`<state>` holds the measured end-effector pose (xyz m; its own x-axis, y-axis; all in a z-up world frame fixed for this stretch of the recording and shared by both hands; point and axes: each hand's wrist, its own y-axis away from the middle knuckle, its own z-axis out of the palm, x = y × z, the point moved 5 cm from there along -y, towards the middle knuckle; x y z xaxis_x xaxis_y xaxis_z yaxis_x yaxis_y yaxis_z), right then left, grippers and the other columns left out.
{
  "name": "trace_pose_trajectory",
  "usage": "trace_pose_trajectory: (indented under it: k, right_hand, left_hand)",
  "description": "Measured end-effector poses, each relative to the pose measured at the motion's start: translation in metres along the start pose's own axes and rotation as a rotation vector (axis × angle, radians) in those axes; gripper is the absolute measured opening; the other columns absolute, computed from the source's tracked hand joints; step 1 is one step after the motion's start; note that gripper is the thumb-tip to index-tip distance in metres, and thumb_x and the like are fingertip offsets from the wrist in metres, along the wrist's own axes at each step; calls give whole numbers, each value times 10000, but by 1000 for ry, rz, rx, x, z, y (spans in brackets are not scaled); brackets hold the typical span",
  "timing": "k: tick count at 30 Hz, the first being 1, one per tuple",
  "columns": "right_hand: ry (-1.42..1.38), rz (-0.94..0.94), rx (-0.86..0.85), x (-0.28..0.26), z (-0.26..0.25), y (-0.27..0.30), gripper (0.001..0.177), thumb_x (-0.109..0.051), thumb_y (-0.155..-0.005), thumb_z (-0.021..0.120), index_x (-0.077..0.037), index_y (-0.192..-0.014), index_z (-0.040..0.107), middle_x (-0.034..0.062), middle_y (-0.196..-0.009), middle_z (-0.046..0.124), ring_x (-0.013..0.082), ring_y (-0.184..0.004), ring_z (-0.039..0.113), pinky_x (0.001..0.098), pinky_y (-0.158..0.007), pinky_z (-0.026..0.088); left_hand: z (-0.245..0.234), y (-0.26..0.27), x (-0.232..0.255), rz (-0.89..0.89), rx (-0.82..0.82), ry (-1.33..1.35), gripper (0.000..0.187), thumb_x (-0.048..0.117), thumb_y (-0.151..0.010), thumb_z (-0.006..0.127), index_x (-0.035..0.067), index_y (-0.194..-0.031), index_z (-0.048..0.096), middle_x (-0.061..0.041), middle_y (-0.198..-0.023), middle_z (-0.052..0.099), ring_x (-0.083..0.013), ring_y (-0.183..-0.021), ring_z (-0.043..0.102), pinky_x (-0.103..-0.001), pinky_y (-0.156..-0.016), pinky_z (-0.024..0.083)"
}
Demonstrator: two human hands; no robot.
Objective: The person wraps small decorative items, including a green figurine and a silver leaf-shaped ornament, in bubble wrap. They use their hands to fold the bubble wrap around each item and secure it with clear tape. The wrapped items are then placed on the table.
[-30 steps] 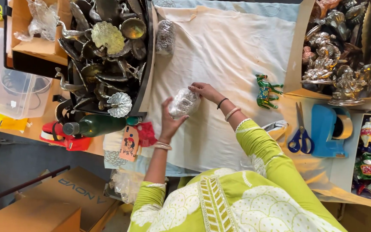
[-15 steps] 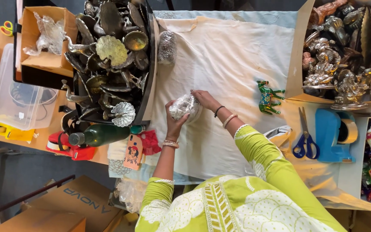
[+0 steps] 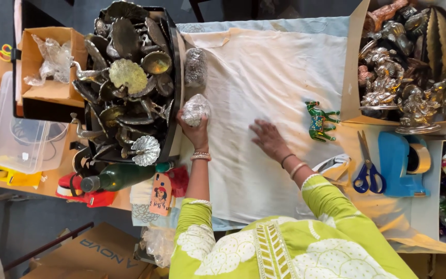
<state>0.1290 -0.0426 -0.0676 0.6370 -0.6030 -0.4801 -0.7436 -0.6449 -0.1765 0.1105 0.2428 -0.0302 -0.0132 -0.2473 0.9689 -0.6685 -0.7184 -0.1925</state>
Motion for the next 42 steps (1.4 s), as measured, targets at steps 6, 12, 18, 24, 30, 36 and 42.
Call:
trace_pose_trajectory:
  k: [6,12,18,24,30,36,42]
  right_hand:
    - [43,36,-69,-9,-15,-3,495,-413,-1008,561,-165,-1435,526,107,-1510,461,291,-1406,407,440,-1147,346]
    - [57,25,-61,-10,-14,-3,484,-405,-1025,540,-149,-1436,540,114,-1503,473,286,-1403,414,434,-1146,347]
    - [40,25,-60,-10,-16,-4,467,-399,-1027,539,-150,-1421,547,112,-1497,477,282,-1405,415,435,-1146,350]
    - [34,35,-67,-12,-18,-4,449,-382,-1032,537,-154,-1418,551,110,-1498,477,283,-1406,416,437,-1144,354]
    - [54,34,-62,-15,-19,-4,455,-387,-1020,544,-165,-1416,548,108,-1481,483,286,-1400,415,443,-1126,352]
    - [23,37,-54,-13,-20,-4,452,-366,-1026,544,-154,-1425,541,105,-1490,486,282,-1407,422,433,-1143,357]
    - [49,27,-56,-12,-15,-3,444,-362,-1027,554,-147,-1415,544,111,-1481,487,285,-1394,423,431,-1145,358]
  left_hand:
    - [19,-7,1,29,128,-60,715,257,-816,793,73,-1417,450,-147,-1367,539,-324,-1288,554,-472,-1121,454]
    - [20,-2,-7,76,132,-121,806,333,-825,836,63,-1463,424,-166,-1430,507,-355,-1337,527,-491,-1136,450]
    - [17,5,-19,-23,88,30,911,419,-820,874,20,-1498,414,-198,-1459,489,-345,-1334,518,-471,-1109,499]
    - [15,-20,-81,-69,101,-233,967,338,-792,921,-31,-1512,392,-235,-1446,534,-331,-1298,556,-435,-1104,473]
    - [27,-31,-81,-309,-9,358,964,282,-736,903,-3,-1501,391,-176,-1438,515,-300,-1236,573,-436,-1037,545]
    - [17,-27,-66,-303,-41,131,949,331,-770,913,-9,-1512,429,-195,-1487,534,-291,-1310,551,-414,-1092,492]
    - [18,1,-26,-171,-34,37,1056,379,-745,905,19,-1560,339,-177,-1538,432,-291,-1413,448,-434,-1188,399]
